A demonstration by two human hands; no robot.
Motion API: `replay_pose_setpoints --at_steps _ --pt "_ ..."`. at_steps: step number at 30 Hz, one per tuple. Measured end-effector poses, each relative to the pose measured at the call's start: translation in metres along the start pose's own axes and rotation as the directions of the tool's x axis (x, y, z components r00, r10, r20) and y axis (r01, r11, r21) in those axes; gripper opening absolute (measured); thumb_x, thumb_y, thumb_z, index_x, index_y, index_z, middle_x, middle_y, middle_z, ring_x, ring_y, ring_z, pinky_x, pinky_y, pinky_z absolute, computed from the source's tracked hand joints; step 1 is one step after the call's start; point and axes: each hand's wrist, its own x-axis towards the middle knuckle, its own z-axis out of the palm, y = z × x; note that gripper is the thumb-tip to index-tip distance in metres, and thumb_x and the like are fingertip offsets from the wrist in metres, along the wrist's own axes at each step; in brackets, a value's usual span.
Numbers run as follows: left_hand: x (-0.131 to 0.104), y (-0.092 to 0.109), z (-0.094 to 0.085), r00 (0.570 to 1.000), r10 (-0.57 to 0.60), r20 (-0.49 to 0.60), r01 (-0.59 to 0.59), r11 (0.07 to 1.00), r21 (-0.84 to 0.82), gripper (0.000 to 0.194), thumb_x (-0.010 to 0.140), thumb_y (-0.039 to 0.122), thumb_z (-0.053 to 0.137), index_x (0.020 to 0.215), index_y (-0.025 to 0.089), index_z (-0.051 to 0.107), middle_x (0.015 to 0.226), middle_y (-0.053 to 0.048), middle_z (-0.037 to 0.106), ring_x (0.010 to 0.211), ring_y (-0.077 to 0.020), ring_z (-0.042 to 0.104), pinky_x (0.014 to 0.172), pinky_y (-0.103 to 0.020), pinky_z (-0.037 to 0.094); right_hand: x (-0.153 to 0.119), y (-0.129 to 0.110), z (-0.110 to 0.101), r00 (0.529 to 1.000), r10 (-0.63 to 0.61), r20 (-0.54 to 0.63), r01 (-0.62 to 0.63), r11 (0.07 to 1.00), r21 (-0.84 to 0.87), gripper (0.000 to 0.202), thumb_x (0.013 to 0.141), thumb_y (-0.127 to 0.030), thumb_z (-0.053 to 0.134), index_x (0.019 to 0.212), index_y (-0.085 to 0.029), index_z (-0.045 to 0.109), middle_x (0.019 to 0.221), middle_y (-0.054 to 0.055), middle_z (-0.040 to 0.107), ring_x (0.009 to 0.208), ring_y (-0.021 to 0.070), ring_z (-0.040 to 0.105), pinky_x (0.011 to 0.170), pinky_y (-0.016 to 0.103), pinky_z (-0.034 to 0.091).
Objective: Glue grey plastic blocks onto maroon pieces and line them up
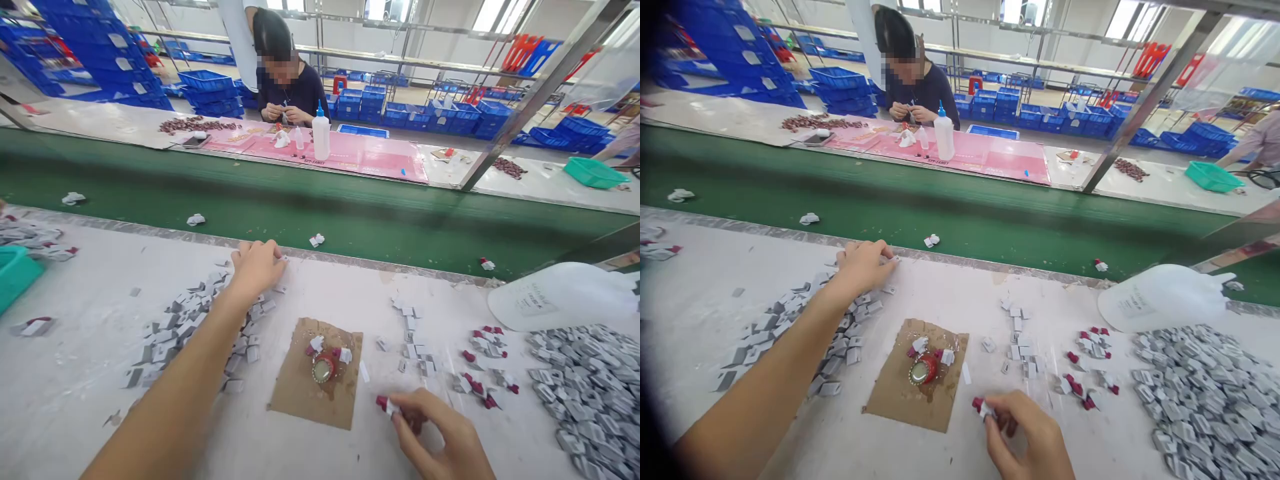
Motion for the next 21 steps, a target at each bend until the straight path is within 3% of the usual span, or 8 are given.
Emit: replay_pose_setpoints --at_steps 3,6,8,10,13,15,18,21 --pt "-0.012 0.007 -0.002 0.999 0.033 0.013 -0.031 0.992 -0.122 0.012 0.094 0.028 0.077 0.088 0.021 0.070 0.104 -0.007 0.075 0.124 -0.0319 0.065 0.117 -0.060 0.044 0.015 -0.015 -0.001 0.979 0.204 -0.003 -0.199 0.959 0.200 0.033 0.093 -0.059 0.081 0.097 -0.027 0.088 0.085 0.008 0.083 0.078 0.0278 0.078 0.074 0.036 0.068" --pt "-0.040 0.016 -0.012 0.997 0.059 0.045 -0.044 0.958 -0.282 0.011 0.086 0.032 0.076 0.090 0.023 0.071 0.096 -0.008 0.077 0.107 -0.0342 0.071 0.106 -0.056 0.053 0.033 -0.025 0.001 0.945 0.324 0.037 -0.306 0.841 0.446 0.039 0.089 -0.059 0.087 0.109 -0.025 0.089 0.097 0.011 0.086 0.091 0.0329 0.083 0.086 0.045 0.070" --pt "-0.066 0.024 -0.019 0.990 0.083 0.111 -0.034 0.922 -0.384 0.024 0.082 0.042 0.078 0.098 0.024 0.076 0.097 -0.009 0.081 0.095 -0.0331 0.076 0.091 -0.049 0.061 0.043 -0.033 0.004 0.942 0.329 0.066 -0.306 0.761 0.571 0.037 0.089 -0.056 0.088 0.111 -0.026 0.089 0.104 0.011 0.087 0.102 0.0342 0.083 0.096 0.049 0.069" --pt "-0.095 0.033 -0.022 0.960 0.131 0.249 0.030 0.833 -0.552 0.033 0.080 0.051 0.080 0.101 0.025 0.080 0.098 -0.010 0.085 0.092 -0.0317 0.080 0.083 -0.043 0.064 0.051 -0.043 0.008 0.952 0.290 0.094 -0.278 0.699 0.659 0.032 0.090 -0.055 0.088 0.107 -0.027 0.089 0.109 0.010 0.087 0.110 0.0335 0.081 0.104 0.051 0.066" --pt "-0.134 0.048 -0.020 0.855 0.229 0.466 0.269 0.572 -0.775 0.035 0.080 0.053 0.087 0.100 0.024 0.081 0.088 -0.009 0.085 0.080 -0.0266 0.079 0.070 -0.035 0.062 0.054 -0.059 0.017 0.963 0.235 0.132 -0.254 0.627 0.736 0.028 0.092 -0.053 0.087 0.106 -0.028 0.088 0.110 0.008 0.087 0.111 0.0319 0.080 0.107 0.053 0.065" --pt "-0.153 0.056 -0.016 0.815 0.249 0.523 0.378 0.454 -0.807 0.032 0.081 0.047 0.090 0.097 0.022 0.078 0.077 -0.005 0.081 0.067 -0.0204 0.072 0.060 -0.029 0.056 0.053 -0.065 0.021 0.963 0.227 0.144 -0.254 0.600 0.759 0.026 0.093 -0.051 0.087 0.106 -0.028 0.088 0.111 0.008 0.087 0.111 0.0327 0.080 0.107 0.053 0.064" --pt "-0.170 0.064 -0.011 0.823 0.204 0.530 0.443 0.352 -0.825 0.032 0.080 0.040 0.094 0.088 0.022 0.070 0.076 -0.002 0.078 0.063 -0.0148 0.065 0.057 -0.024 0.050 0.049 -0.065 0.023 0.963 0.239 0.128 -0.251 0.605 0.756 0.025 0.095 -0.049 0.086 0.108 -0.028 0.086 0.116 0.008 0.087 0.112 0.0336 0.081 0.107 0.054 0.063" --pt "-0.178 0.067 -0.009 0.838 0.153 0.524 0.456 0.333 -0.825 0.034 0.080 0.039 0.096 0.093 0.023 0.070 0.072 0.001 0.076 0.065 -0.0151 0.067 0.060 -0.024 0.051 0.047 -0.060 0.021 0.966 0.229 0.116 -0.241 0.656 0.715 0.023 0.097 -0.046 0.085 0.111 -0.028 0.086 0.117 0.008 0.087 0.110 0.0321 0.081 0.107 0.052 0.063"
